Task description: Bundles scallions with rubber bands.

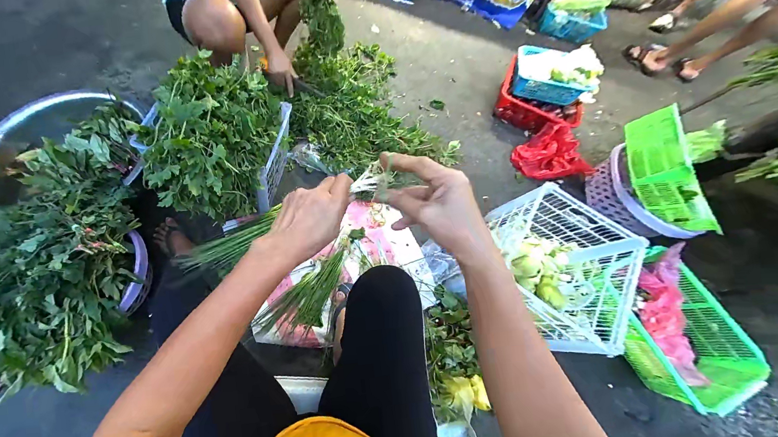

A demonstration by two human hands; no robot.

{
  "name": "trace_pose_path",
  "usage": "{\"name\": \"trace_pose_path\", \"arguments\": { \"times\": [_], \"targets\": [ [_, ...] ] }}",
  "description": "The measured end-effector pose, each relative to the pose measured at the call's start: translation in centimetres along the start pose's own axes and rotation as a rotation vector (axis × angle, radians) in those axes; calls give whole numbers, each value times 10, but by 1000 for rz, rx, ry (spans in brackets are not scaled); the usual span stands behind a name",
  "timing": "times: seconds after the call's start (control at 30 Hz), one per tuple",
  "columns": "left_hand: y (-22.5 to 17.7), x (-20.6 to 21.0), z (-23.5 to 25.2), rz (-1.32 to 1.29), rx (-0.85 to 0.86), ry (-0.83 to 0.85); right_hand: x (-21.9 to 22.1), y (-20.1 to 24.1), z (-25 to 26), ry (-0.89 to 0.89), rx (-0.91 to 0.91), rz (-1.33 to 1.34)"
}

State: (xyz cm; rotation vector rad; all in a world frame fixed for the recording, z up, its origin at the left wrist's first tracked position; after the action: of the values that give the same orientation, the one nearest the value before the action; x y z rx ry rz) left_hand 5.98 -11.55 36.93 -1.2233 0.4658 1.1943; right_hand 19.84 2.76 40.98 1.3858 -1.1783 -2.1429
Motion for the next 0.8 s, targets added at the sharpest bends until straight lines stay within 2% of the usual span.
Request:
{"name": "trace_pose_path", "arguments": {
  "times": [0.07,0.13,0.27,0.4,0.47,0.53,0.67,0.73,0.8],
  "targets": [
    [-4,0,0,55,100,-84,5,13,2,13,-94,-106],
    [-9,-6,-1,57,158,-125,5,17,6,14,-119,-65],
    [-15,-18,-6,24,117,-167,3,16,11,32,-69,213],
    [-16,-16,-8,3,53,-222,12,5,6,-38,-22,544],
    [-18,-11,-6,-58,43,-203,21,4,3,-74,16,627],
    [-16,-7,-2,-263,-9,-115,26,0,2,-89,38,603],
    [-12,-3,0,-1038,-255,84,19,-13,6,-23,15,648],
    [-10,4,1,-1241,-321,87,18,-22,9,-16,9,679],
    [-10,11,2,-1318,-382,59,20,-29,11,-33,9,704]
  ]
}}
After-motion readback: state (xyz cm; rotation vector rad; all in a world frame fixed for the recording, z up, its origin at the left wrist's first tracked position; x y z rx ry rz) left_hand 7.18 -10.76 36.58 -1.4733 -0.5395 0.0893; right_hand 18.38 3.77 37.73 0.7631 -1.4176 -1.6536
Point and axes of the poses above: each hand's wrist, its own z-axis towards the middle knuckle, its own x-axis out of the palm, y = z × x, the point moved 2 cm from there along z, towards the middle knuckle, and after that the axes turned 6 degrees about -z, right-handed, at the moved point
